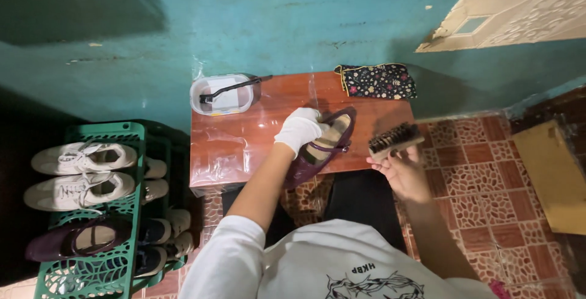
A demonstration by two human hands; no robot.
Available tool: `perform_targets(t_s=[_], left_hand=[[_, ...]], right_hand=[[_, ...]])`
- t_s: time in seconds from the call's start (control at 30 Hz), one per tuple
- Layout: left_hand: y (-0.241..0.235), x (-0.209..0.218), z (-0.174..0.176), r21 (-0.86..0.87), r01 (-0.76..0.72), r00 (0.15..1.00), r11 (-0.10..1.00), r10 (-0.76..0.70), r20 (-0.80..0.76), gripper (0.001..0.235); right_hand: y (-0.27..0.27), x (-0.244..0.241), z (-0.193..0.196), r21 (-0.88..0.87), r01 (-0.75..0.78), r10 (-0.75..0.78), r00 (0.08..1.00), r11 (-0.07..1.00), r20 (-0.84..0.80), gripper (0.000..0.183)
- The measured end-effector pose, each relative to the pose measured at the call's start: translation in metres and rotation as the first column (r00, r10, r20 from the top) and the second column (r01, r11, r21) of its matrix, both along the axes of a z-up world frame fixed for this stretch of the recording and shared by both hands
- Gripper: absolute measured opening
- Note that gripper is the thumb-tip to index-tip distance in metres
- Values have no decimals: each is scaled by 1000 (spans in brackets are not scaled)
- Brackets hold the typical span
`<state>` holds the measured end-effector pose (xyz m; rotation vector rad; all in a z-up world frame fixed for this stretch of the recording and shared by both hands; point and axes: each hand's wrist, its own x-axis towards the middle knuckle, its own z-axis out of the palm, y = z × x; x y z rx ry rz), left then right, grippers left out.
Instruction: The person cleans a purple shoe using a brush and a cloth. They scrub the sole and the upper part of the shoe, then wipe it down with the cloth.
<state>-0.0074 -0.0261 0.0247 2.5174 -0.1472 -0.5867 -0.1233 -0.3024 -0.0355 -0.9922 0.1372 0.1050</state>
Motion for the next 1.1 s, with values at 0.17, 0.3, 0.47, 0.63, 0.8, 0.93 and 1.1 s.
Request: perform_targets(t_s=[0.17,0.3,0.47,0.63,0.8,0.93,1.1], left_hand=[[2,37,-65,9,-98,993,995,97,72,27],[20,6,-55,-195,-366,913,910,392,114,24],[14,-28,-115,-397,-639,745,658,658,-109,25],[25,-44,-89,-356,-689,720,632,653,-235,36],[41,-49,-17,-486,-503,825,714,565,-24,46],[46,-33,-51,-666,-305,880,681,469,78,76],[56,-21,-84,-676,-13,896,737,309,320,86]], right_hand=[[-3,0,26,-12,56,-56,998,998,-11,31],[2,6,50,-85,129,-131,991,988,-17,29],[2,29,16,-258,187,-206,977,948,-49,32],[32,35,32,-488,219,-201,975,845,91,36],[42,34,39,-472,178,-153,984,863,93,37],[61,25,57,-458,170,-177,984,873,28,35],[59,24,74,-769,119,-192,981,628,-4,43]])
